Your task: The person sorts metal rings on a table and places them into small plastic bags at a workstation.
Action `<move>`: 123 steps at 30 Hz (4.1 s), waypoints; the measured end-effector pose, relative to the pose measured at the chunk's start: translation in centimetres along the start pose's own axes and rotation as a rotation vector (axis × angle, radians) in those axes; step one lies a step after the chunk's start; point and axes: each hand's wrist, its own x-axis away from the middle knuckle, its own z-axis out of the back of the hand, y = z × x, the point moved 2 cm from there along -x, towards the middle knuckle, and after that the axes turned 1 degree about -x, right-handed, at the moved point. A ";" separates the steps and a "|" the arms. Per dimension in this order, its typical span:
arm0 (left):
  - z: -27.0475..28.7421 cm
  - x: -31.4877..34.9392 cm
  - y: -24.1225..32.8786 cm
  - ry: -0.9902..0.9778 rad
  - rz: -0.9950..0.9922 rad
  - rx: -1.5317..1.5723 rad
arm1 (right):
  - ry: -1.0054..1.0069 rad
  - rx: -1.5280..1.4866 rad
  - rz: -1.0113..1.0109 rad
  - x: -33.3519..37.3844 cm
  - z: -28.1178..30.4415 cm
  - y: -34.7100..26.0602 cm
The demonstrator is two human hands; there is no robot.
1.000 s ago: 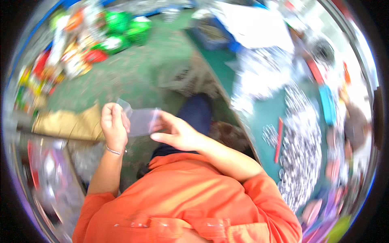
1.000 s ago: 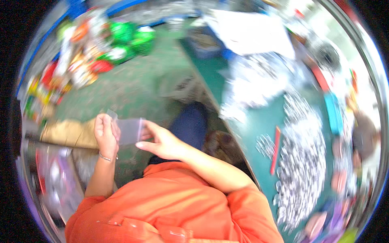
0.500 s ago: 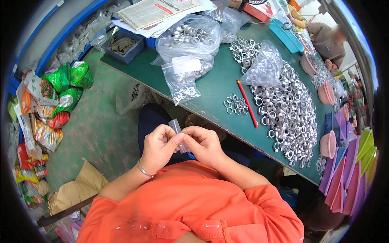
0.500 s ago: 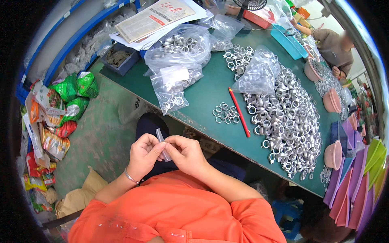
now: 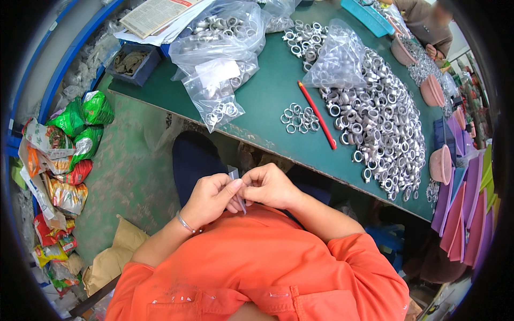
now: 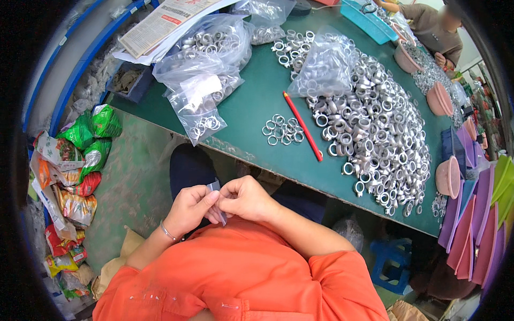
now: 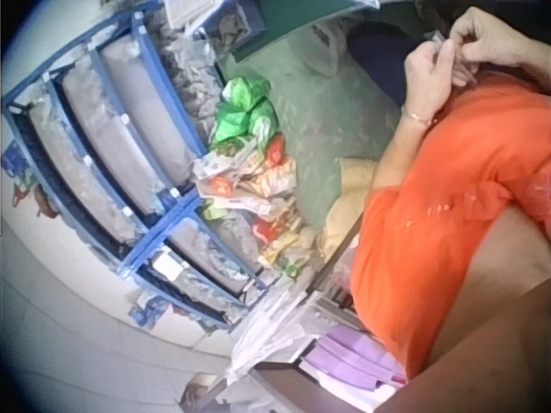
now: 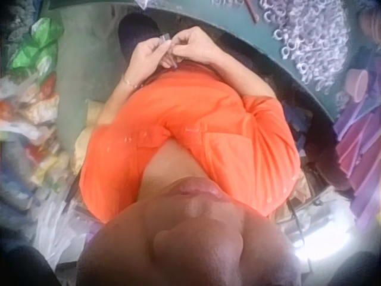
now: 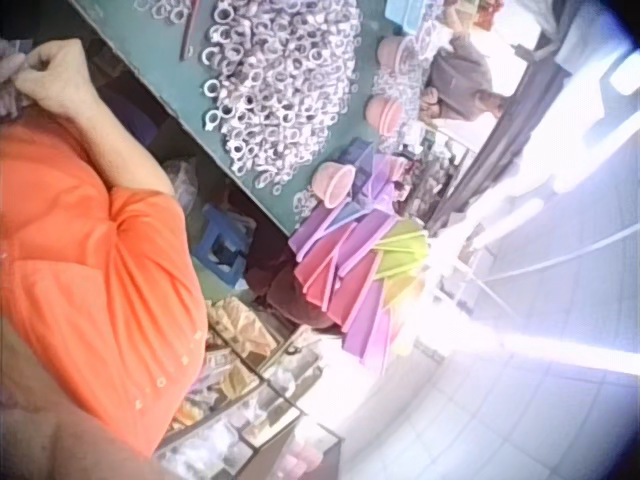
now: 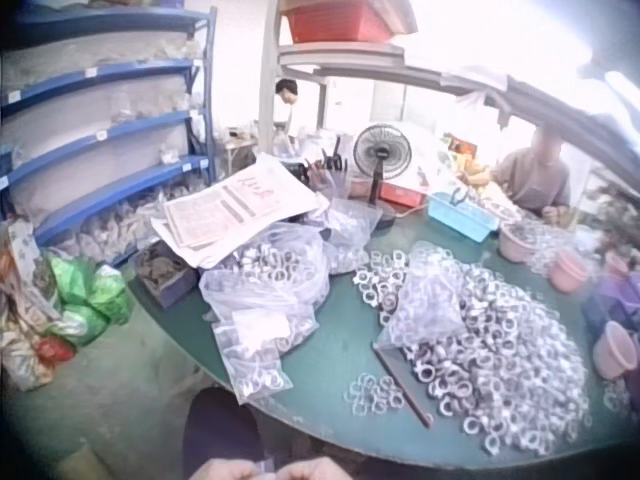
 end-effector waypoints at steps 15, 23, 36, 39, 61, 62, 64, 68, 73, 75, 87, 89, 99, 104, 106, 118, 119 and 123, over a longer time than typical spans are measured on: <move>-1.1 -1.9 0.2 -0.101 0.084 -0.072 | 0.221 0.469 0.203 1.9 0.7 -1.4; -1.5 -2.6 -1.1 -0.018 0.062 -0.102 | 0.245 0.533 0.278 2.2 1.1 -0.9; -1.9 -3.4 -0.5 -0.104 0.203 -0.144 | 0.038 0.452 0.198 1.6 3.2 0.5; -1.8 -3.5 -0.5 -0.123 0.193 -0.130 | 0.054 0.426 0.209 1.5 3.4 0.6; -1.9 -1.8 1.9 -0.024 -0.026 -0.341 | 0.489 0.805 0.413 1.4 3.2 -0.3; -1.9 -1.6 2.0 -0.019 0.013 -0.317 | 0.440 0.686 0.410 1.4 2.8 -0.2; -1.6 -1.6 2.1 -0.035 -0.003 -0.340 | 0.330 0.551 0.435 1.2 2.1 -0.4; -1.2 -1.4 2.5 -0.018 -0.259 -0.593 | 0.376 0.753 0.460 1.3 2.3 -0.4; -2.4 -1.1 5.3 0.132 -0.717 -0.922 | 0.396 0.435 0.132 3.2 2.8 -2.7; -3.2 -2.1 5.7 0.085 -0.854 -0.978 | 0.386 0.326 0.114 3.2 2.7 -3.4; -3.9 -6.7 4.3 0.359 -0.756 -0.949 | 0.643 1.455 0.645 -1.7 9.1 -5.4; -4.1 -7.3 4.4 0.376 -0.780 -0.885 | 0.639 1.427 0.746 -2.3 9.8 -5.8; -4.3 -12.1 5.5 0.569 -0.814 -0.783 | 0.555 1.415 0.879 -3.2 11.3 -6.4; -4.7 -13.6 5.6 0.598 -0.848 -0.831 | 0.867 0.266 0.477 -4.4 13.3 -9.8; -5.0 -14.2 5.7 0.598 -0.828 -0.848 | 0.591 -0.624 0.521 -4.8 13.7 -11.6; -5.5 -15.9 6.0 0.707 -0.844 -0.773 | 0.566 -0.719 0.444 -6.3 10.9 -12.1; -5.6 -15.8 6.0 0.711 -0.846 -0.770 | 0.572 -0.676 0.470 -6.4 11.0 -11.9; -5.6 -15.7 6.0 0.714 -0.845 -0.770 | 0.638 -0.509 0.531 -6.1 10.2 -12.0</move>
